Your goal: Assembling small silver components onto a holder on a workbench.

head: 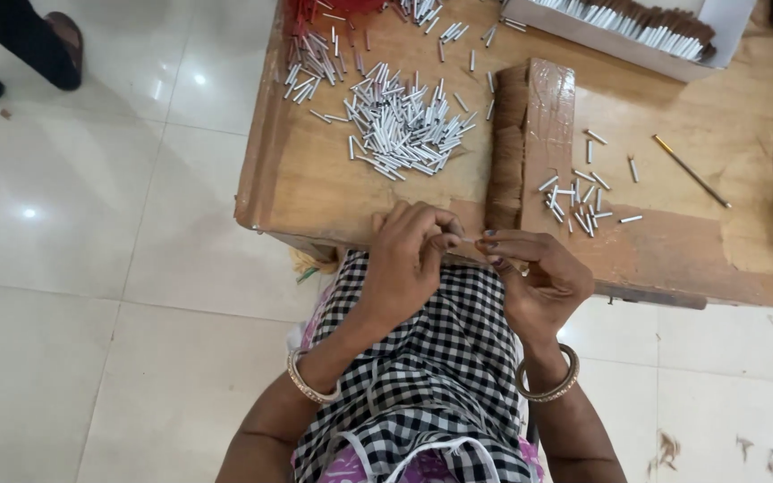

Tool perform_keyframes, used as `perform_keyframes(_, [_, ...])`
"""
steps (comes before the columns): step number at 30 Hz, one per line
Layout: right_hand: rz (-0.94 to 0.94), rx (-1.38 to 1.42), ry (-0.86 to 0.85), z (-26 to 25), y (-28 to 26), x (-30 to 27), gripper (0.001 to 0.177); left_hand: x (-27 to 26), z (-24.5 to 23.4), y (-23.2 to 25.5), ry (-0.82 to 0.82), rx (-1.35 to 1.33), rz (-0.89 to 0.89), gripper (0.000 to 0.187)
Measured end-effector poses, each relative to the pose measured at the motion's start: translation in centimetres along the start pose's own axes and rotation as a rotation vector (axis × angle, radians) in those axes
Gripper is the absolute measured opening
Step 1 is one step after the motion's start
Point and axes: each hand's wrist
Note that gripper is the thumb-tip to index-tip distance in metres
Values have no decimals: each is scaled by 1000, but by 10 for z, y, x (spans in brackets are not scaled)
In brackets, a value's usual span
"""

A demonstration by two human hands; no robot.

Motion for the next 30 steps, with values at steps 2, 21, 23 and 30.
perform_keyframes(2, [8,19,22,-5,-1,-4,20,-4,9,9,-24,-74,12,14])
perform_keyframes(21, [-261,-592,-55,-25,-38,4,23,-14,22,25,63,130,125,12])
perform_keyframes(23, [-223,-563,-81,-22,-42,5,25,-16,22,23,75,144,129,13])
perform_keyframes(30, [-216,-511,-142,-13,-45,5,34,-15,18,22,97,168,123,13])
Point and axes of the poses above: each hand's wrist, its own x-axis towards the middle knuckle, its own z-axis out of the palm, y = z × x, and after that the axes turned 1 degree about x, right-handed
